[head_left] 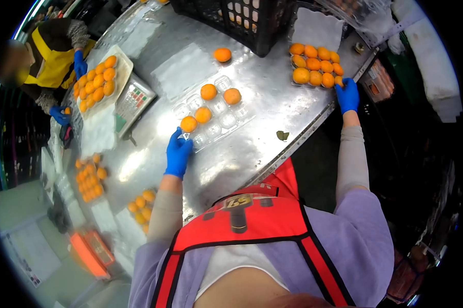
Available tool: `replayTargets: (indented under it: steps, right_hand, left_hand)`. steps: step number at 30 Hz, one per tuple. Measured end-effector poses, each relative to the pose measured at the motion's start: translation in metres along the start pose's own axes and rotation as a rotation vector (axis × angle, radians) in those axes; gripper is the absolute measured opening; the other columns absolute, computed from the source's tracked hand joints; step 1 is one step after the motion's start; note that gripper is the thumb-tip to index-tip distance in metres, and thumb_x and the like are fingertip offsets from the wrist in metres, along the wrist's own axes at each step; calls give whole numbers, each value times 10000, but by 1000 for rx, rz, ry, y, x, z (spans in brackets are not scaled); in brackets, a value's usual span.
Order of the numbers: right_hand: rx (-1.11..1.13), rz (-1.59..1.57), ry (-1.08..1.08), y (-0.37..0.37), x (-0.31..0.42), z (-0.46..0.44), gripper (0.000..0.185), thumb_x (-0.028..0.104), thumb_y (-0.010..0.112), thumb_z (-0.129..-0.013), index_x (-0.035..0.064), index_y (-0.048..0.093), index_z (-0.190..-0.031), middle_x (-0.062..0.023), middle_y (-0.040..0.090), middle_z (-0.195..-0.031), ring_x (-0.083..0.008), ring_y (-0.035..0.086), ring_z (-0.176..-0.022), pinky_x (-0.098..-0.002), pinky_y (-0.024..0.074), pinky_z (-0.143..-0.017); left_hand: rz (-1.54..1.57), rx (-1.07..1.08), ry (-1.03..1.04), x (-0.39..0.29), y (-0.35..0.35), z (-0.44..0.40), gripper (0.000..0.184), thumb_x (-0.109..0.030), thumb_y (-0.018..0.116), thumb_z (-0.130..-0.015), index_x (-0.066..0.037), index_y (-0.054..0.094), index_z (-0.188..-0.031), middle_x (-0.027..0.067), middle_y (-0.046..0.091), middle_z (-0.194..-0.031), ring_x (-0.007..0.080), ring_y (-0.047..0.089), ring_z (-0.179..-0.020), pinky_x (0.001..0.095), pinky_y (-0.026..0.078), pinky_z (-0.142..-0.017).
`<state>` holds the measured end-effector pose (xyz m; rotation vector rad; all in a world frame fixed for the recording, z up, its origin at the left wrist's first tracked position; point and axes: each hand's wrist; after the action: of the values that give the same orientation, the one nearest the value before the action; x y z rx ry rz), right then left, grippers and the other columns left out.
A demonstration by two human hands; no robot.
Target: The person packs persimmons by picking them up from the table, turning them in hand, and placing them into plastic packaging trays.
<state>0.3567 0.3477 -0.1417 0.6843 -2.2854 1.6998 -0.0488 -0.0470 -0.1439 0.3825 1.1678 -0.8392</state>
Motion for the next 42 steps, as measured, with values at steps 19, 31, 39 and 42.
replayTargets:
  steps: [19,31,39,42]
  right_hand:
    - [438,-683,-268,103,241,36,388,253,652,-785,92,591,-1132,-129,600,-1076,-269,593,-969,-318,466,-850]
    - [586,-871,67,155,289,20,495,353,621,-799,85,528,-1206,-133,616,-1069,-212,597,-936,-283,460,-796]
    - [980,-1626,540,73,278,58,429,378,422,-925,77,487,-1223,-130,597,-1117,-161,584,-861,-253,453,-751]
    - [987,-1655,553,63,269,66,427,361,442,-920,68,483,-1227,-128,587,-1130,-170,579,-910,-252,443,-780]
  left_hand:
    - [65,62,-50,-3,0,4,548,-19,541,-836,-73,362,-1350,48,582,-843,122,557,-738,247,462,-689]
    - [73,95,-15,7,-1,2,592,-39,600,-811,-34,351,-1347,49,586,-895,112,559,-817,250,467,-777]
    - [89,164,31,-16,18,-14,617,-51,622,-805,-29,341,-1354,35,579,-891,103,558,-822,241,463,-781]
    - [79,236,40,-16,30,-26,623,-69,636,-798,-39,354,-1352,31,584,-893,113,566,-820,248,465,-778]
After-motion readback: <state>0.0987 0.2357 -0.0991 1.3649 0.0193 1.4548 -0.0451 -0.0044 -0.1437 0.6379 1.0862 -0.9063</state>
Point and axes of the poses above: each hand's wrist, its own z-axis away from the middle knuckle, its own y-axis out of the palm, x = y × z
